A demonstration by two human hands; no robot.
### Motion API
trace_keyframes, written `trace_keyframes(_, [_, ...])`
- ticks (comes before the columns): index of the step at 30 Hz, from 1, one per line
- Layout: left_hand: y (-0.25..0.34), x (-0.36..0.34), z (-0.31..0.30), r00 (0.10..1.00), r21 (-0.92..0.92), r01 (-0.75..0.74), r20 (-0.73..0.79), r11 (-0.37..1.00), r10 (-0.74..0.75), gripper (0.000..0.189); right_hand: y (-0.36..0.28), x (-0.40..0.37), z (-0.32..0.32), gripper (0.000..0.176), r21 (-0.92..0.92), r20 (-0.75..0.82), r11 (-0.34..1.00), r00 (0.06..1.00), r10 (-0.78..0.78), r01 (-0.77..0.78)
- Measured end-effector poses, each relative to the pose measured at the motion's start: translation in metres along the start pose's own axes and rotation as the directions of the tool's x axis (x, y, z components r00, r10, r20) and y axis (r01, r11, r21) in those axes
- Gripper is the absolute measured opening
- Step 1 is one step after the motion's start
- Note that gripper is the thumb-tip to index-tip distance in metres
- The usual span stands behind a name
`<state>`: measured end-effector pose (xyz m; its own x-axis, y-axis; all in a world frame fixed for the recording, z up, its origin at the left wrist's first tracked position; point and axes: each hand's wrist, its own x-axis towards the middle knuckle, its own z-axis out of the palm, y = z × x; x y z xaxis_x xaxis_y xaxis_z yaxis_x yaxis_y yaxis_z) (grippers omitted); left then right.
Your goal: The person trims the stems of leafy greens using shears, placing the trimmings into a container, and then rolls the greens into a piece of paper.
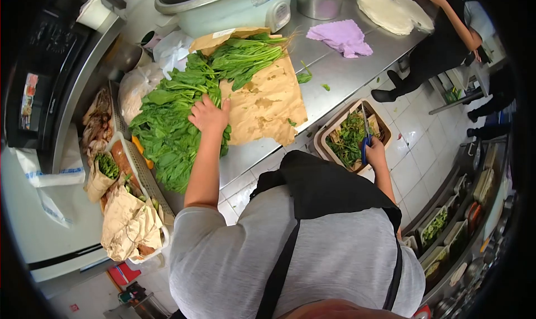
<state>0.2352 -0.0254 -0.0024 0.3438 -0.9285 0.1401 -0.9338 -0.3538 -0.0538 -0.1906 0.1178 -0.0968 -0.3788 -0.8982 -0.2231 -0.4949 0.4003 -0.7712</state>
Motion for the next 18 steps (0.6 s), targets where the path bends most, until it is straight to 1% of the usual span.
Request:
trace_keyframes(2, [0.003, -0.003, -0.019, 0.999, 0.038, -0.028, 0.027, 0.999, 0.027, 0.071, 0.009, -0.004, 0.000, 0.026, -0.068, -0.024, 0.997, 1.000, 0.019, -0.021])
trace_keyframes(3, [0.005, -0.002, -0.028, 1.000, 0.001, -0.021, 0.014, 1.000, 0.021, 0.071, 0.015, -0.006, 0.000, 0.026, -0.088, -0.033, 0.996, 0.999, 0.033, -0.036])
trace_keyframes(4, [0.008, 0.000, -0.032, 0.994, -0.014, -0.064, -0.093, 0.998, 0.062, 0.069, 0.019, -0.007, 0.000, 0.025, -0.106, -0.043, 0.993, 0.998, 0.045, -0.049])
trace_keyframes(6, [0.013, 0.006, -0.039, 0.941, -0.030, -0.153, -0.309, 0.988, 0.137, 0.066, 0.025, -0.014, -0.001, 0.024, 0.000, -0.047, 0.996, 0.995, 0.087, -0.087])
trace_keyframes(7, [0.028, 0.011, -0.055, 0.893, -0.081, -0.268, -0.395, 0.960, 0.216, 0.059, 0.026, -0.018, 0.000, 0.024, 0.052, -0.047, 0.993, 0.993, 0.108, -0.106])
trace_keyframes(9, [0.057, 0.039, -0.054, 0.820, -0.213, -0.510, -0.412, 0.833, 0.397, 0.052, 0.027, -0.022, 0.001, 0.023, 0.043, -0.038, 0.989, 0.989, 0.142, -0.140])
trace_keyframes(10, [0.074, 0.059, -0.044, 0.773, -0.234, -0.600, -0.416, 0.765, 0.479, 0.047, 0.028, -0.025, 0.001, 0.022, 0.038, -0.036, 0.987, 0.987, 0.158, -0.157])
trace_keyframes(11, [0.091, 0.080, -0.029, 0.715, -0.254, -0.683, -0.424, 0.685, 0.556, 0.042, 0.027, -0.028, 0.001, 0.022, 0.009, -0.048, 0.991, 0.990, 0.135, -0.134])
trace_keyframes(13, [0.122, 0.116, -0.007, 0.748, -0.232, -0.658, -0.313, 0.716, 0.585, 0.038, 0.021, -0.033, 0.004, 0.021, -0.047, -0.074, 0.995, 0.994, 0.083, -0.086])
trace_keyframes(16, [0.136, 0.134, 0.015, 0.789, -0.164, -0.614, -0.166, 0.772, 0.592, 0.034, 0.006, -0.048, 0.006, 0.020, 0.066, -0.040, 0.987, 0.988, 0.152, -0.149])
trace_keyframes(17, [0.138, 0.139, 0.020, 0.802, -0.136, -0.597, -0.121, 0.791, 0.585, 0.032, 0.007, -0.052, 0.006, 0.021, 0.005, -0.049, 0.986, 0.985, 0.166, -0.166])
trace_keyframes(18, [0.139, 0.140, 0.020, 0.794, -0.118, -0.607, -0.133, 0.786, 0.593, 0.031, 0.012, -0.055, 0.007, 0.021, -0.002, -0.053, 0.983, 0.982, 0.182, -0.182])
